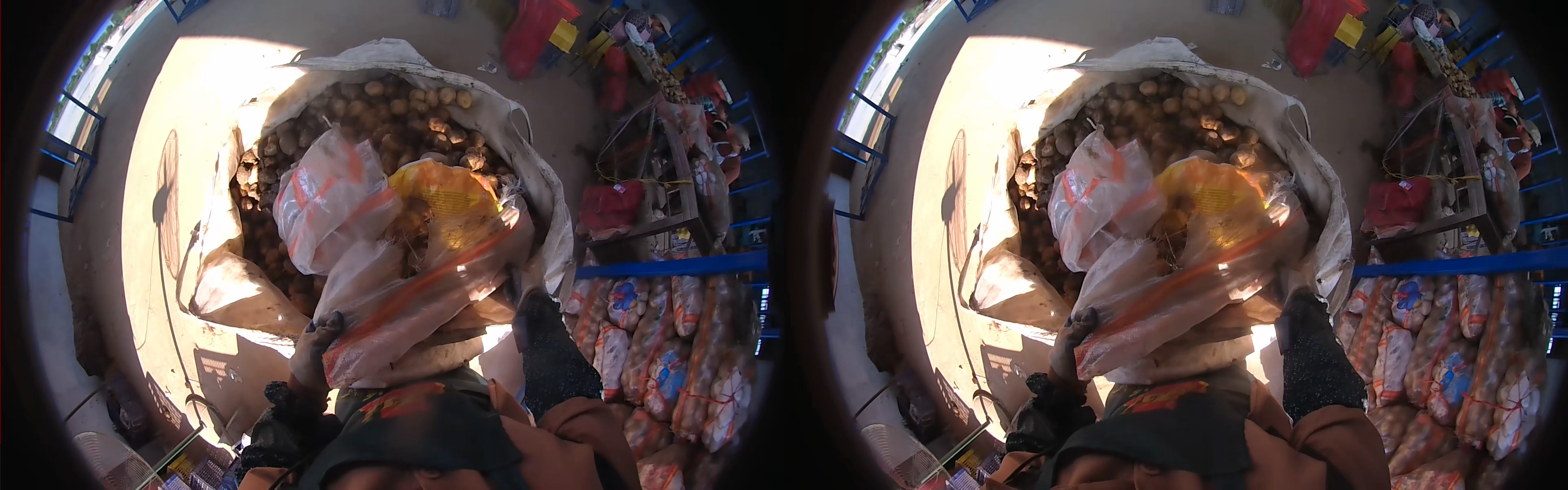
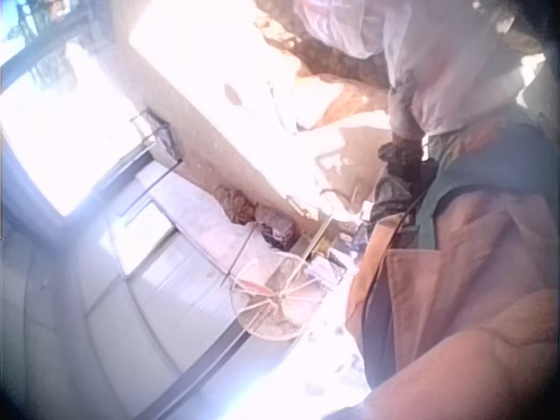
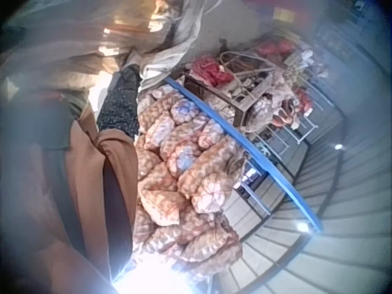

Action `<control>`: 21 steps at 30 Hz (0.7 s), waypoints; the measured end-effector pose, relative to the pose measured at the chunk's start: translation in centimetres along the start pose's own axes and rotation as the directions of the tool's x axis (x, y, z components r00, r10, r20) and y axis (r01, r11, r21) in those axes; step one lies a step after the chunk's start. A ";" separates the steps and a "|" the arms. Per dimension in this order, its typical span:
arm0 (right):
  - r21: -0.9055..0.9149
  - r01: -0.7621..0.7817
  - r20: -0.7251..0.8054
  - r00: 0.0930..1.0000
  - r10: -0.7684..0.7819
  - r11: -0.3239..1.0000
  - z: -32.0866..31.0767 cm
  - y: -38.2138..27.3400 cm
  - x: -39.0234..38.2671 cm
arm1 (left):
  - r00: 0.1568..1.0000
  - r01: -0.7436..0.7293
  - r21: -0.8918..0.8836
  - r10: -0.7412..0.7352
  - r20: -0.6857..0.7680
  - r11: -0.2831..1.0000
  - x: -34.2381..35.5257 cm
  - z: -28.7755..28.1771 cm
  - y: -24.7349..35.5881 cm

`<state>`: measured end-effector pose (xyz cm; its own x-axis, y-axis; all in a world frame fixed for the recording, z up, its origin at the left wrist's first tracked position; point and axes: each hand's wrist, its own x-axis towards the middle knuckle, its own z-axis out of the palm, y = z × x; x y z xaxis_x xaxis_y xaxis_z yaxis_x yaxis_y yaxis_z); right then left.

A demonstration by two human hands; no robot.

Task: The recorder is sorting potatoes from a bulk bag and placing them into smaller plastic bags for distribution.

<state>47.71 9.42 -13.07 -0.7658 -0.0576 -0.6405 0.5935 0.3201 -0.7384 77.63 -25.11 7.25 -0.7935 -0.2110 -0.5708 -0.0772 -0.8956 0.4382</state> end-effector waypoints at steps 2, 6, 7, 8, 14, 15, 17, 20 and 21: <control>0.263 -0.125 -0.028 0.990 0.137 0.957 -0.3 0.6 1.2 | 1.000 -0.016 -0.004 0.016 -0.009 1.000 -0.3 -0.4 0.2; -0.138 0.356 0.108 0.933 -0.344 0.924 0.6 -2.2 0.4 | 0.988 -0.097 0.014 0.098 -0.119 0.995 -2.0 -0.3 1.5; -0.409 0.422 0.175 0.907 -0.384 0.809 1.2 -4.1 -1.3 | 0.976 -0.167 0.023 0.168 -0.135 0.986 -2.6 -0.3 1.9; -0.507 0.527 0.239 0.847 -0.475 0.682 2.0 -6.5 -3.6 | 0.971 -0.208 0.014 0.208 -0.121 0.978 -3.0 -0.5 2.9; 0.205 0.322 0.262 0.892 -0.369 0.924 9.8 -20.0 -15.5 | 0.877 -0.366 0.090 0.376 -0.299 0.926 -2.4 -1.2 7.1; 0.232 0.343 0.267 0.877 -0.398 0.910 10.5 -21.0 -16.6 | 0.903 -0.362 0.016 0.355 -0.243 0.932 -2.0 -1.1 7.8; 0.231 0.152 0.435 0.867 -0.242 0.961 11.5 -22.6 -17.0 | 0.984 -0.176 0.327 0.162 0.071 0.929 -0.8 -0.8 10.9; 0.241 0.169 0.457 0.849 -0.265 0.956 12.0 -22.4 -15.9 | 0.982 0.185 0.977 0.011 -0.188 0.109 4.6 -1.1 12.7; 0.182 0.167 0.465 0.853 -0.235 0.969 12.0 -21.8 -15.4 | 0.961 0.270 0.957 0.096 -0.260 -0.106 6.4 -1.8 13.4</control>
<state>49.54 -7.97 10.36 -0.6776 -0.5643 -0.4716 0.4924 0.1281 -0.8609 72.65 -39.18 8.19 -0.6129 -0.3909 -0.6867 -0.7836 0.4130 0.4641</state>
